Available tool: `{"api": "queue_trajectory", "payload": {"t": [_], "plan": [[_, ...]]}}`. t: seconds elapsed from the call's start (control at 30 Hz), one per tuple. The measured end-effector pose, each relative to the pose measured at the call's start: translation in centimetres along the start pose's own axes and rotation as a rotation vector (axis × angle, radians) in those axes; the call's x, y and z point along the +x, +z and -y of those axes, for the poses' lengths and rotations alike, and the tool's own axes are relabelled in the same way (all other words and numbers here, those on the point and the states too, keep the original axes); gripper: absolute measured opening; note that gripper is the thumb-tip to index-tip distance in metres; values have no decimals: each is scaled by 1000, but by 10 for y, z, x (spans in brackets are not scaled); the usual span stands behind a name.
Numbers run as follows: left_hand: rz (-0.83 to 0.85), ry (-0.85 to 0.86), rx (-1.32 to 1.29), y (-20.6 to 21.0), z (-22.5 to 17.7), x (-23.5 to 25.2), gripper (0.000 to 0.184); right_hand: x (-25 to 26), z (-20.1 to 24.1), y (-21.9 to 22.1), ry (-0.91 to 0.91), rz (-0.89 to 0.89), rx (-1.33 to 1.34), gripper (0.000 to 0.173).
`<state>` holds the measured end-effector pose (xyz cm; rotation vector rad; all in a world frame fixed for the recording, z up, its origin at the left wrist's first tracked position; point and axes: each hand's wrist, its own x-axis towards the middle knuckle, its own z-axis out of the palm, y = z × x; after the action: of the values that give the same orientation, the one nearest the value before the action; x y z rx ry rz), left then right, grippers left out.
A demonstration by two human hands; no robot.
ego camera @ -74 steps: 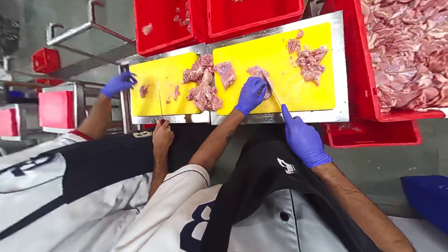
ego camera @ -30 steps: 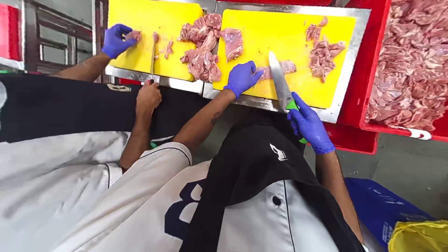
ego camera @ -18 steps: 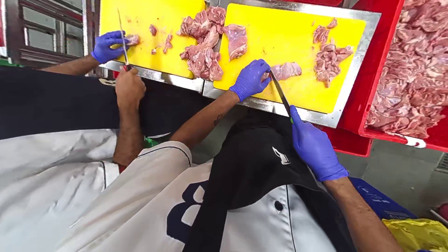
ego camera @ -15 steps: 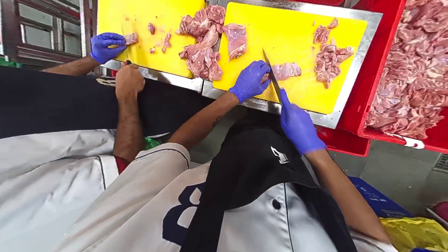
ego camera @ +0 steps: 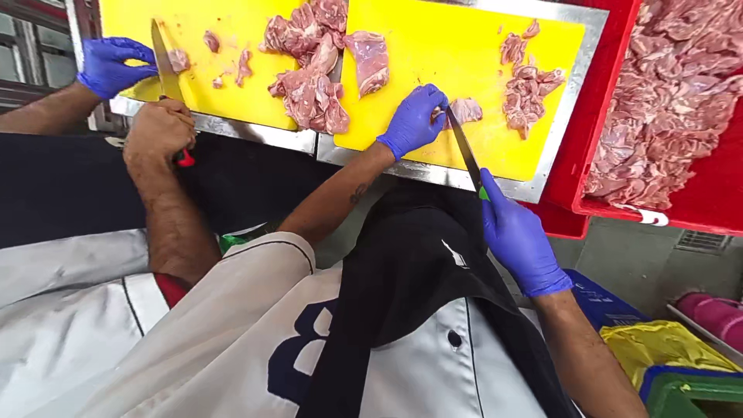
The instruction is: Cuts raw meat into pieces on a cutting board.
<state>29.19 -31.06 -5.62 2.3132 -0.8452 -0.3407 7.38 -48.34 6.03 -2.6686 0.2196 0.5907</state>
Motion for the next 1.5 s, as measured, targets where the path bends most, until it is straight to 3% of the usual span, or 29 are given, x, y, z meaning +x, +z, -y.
{"api": "queue_trajectory", "payload": {"t": [0.07, 0.17, 0.3, 0.37, 0.47, 0.53, 0.6, 0.7, 0.8, 1.03, 1.17, 1.3, 1.4, 1.5], "plan": [[-39, 6, 31, 6, 1, -4, 22, 12, 3, 8, 6, 10, 3, 54], [-60, 32, 40, 8, 0, -6, 24, 81, 21, 30, -8, -74, 90, 58], [66, -6, 126, -5, -5, -1, 43, 154, 41, 22, -47, -158, 156, 58], [18, -118, 103, -11, -4, 9, 37, 149, 30, 10, -38, -144, 254, 56], [-143, -247, -102, -23, 10, 31, 41, 98, 4, -7, 40, -160, 355, 56], [-85, -141, -203, -20, 8, 33, 33, 63, -10, -9, 65, -125, 281, 55], [10, -16, -174, -6, -4, 31, 28, 35, -14, -8, 66, -74, 156, 53], [26, 46, -75, 10, -13, 24, 19, 9, -13, -6, 68, -23, -15, 52], [-2, 50, -5, 15, -15, 23, 21, 18, -17, -2, 58, -22, -30, 52], [18, 68, 5, 7, -16, 21, 27, 170, 14, 7, -3, -177, 238, 54], [110, -21, 22, -9, -17, 35, 37, 141, -10, -24, -23, -200, 433, 52], [67, -169, -121, -32, 5, 71, 36, 85, -30, -47, 47, -255, 682, 56], [251, 41, -230, -36, 3, 99, 45, 66, -44, -44, 107, -294, 782, 54], [610, 481, 141, -31, -26, 98, 69, 50, -50, -31, 159, -275, 827, 53]]}}
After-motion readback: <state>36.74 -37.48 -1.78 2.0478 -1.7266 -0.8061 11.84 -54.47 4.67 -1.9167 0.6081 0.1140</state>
